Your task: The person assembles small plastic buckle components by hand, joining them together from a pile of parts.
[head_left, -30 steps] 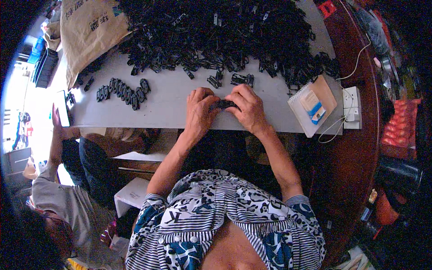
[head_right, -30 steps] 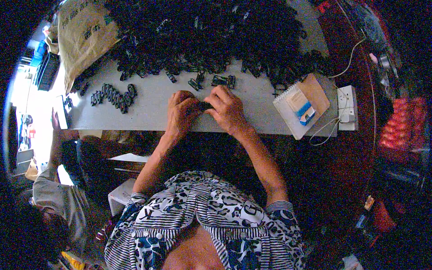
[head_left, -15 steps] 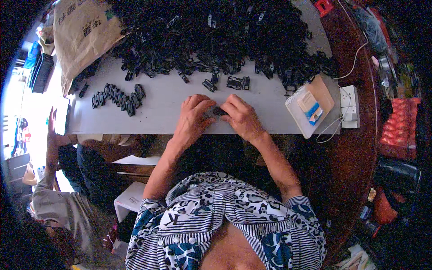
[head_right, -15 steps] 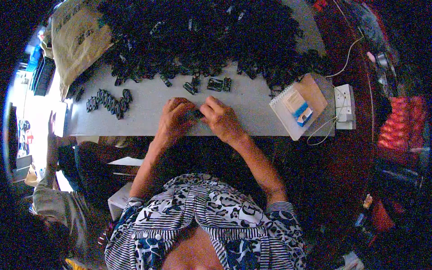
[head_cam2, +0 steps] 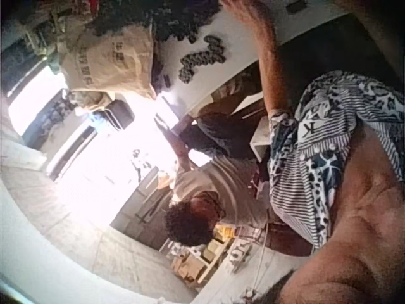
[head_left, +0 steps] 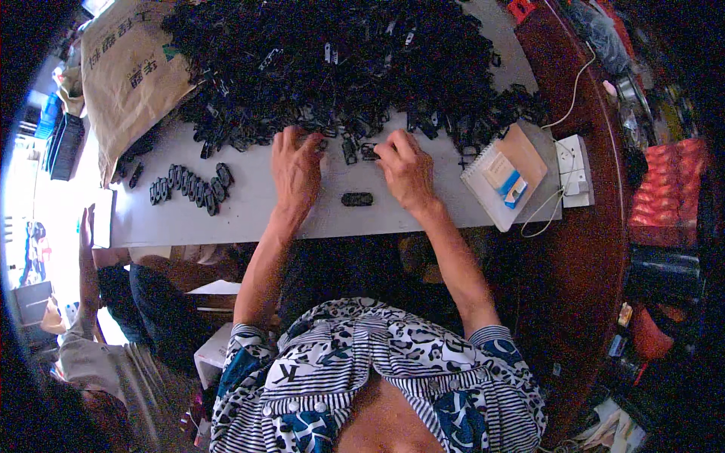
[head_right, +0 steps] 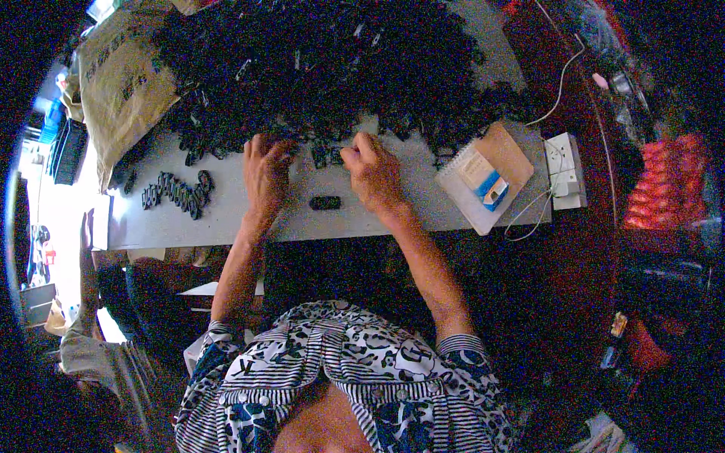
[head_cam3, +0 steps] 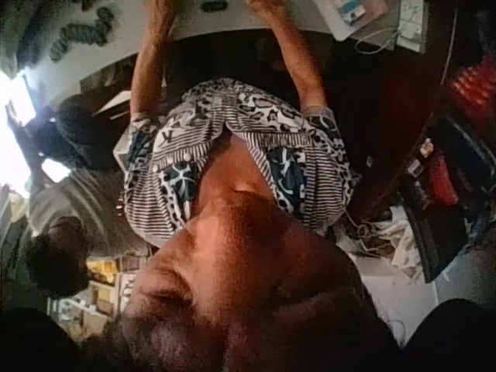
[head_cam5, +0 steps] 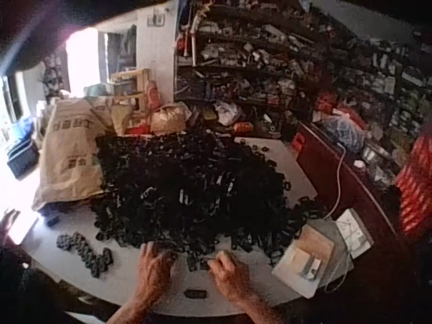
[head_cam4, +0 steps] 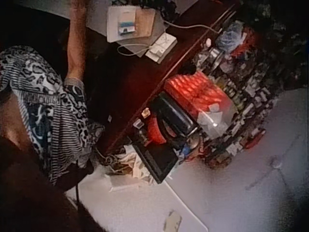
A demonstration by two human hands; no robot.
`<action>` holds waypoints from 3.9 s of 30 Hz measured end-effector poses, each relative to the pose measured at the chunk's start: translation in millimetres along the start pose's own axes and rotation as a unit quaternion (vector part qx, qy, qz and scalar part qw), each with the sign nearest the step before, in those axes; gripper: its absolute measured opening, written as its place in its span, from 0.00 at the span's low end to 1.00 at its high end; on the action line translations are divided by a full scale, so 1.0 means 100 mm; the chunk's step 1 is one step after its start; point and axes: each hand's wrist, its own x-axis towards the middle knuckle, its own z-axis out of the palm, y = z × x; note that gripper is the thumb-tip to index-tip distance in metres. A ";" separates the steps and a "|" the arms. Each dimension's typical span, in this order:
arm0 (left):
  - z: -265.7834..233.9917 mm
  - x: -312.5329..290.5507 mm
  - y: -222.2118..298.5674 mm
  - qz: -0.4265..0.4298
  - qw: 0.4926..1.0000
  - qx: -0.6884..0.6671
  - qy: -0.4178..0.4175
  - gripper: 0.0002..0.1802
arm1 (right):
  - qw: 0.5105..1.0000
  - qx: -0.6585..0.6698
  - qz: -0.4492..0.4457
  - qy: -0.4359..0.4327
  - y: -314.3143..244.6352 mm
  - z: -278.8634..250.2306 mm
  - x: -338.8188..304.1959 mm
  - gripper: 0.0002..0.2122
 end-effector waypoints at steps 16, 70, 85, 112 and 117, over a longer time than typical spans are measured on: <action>0.13 -0.19 0.11 -0.005 0.969 -0.198 -0.144 0.18 | 0.981 -0.098 0.168 -0.001 0.55 -0.36 0.19 0.10; 0.16 -0.24 0.16 -0.024 0.955 -0.272 -0.119 0.22 | 0.990 0.101 -0.040 -0.090 -0.11 0.03 -0.13 0.12; -0.06 -0.10 -0.05 -0.049 0.997 -0.063 0.009 0.19 | 0.997 0.077 -0.008 -0.010 0.02 -0.08 0.08 0.14; 0.21 -0.05 0.32 -0.038 0.966 -0.227 -0.119 0.20 | 0.970 0.167 0.173 -0.032 0.31 -0.14 0.19 0.13; 0.26 0.01 0.20 0.014 0.980 -0.161 -0.116 0.19 | 0.991 -0.012 0.106 -0.079 0.45 -0.23 0.32 0.17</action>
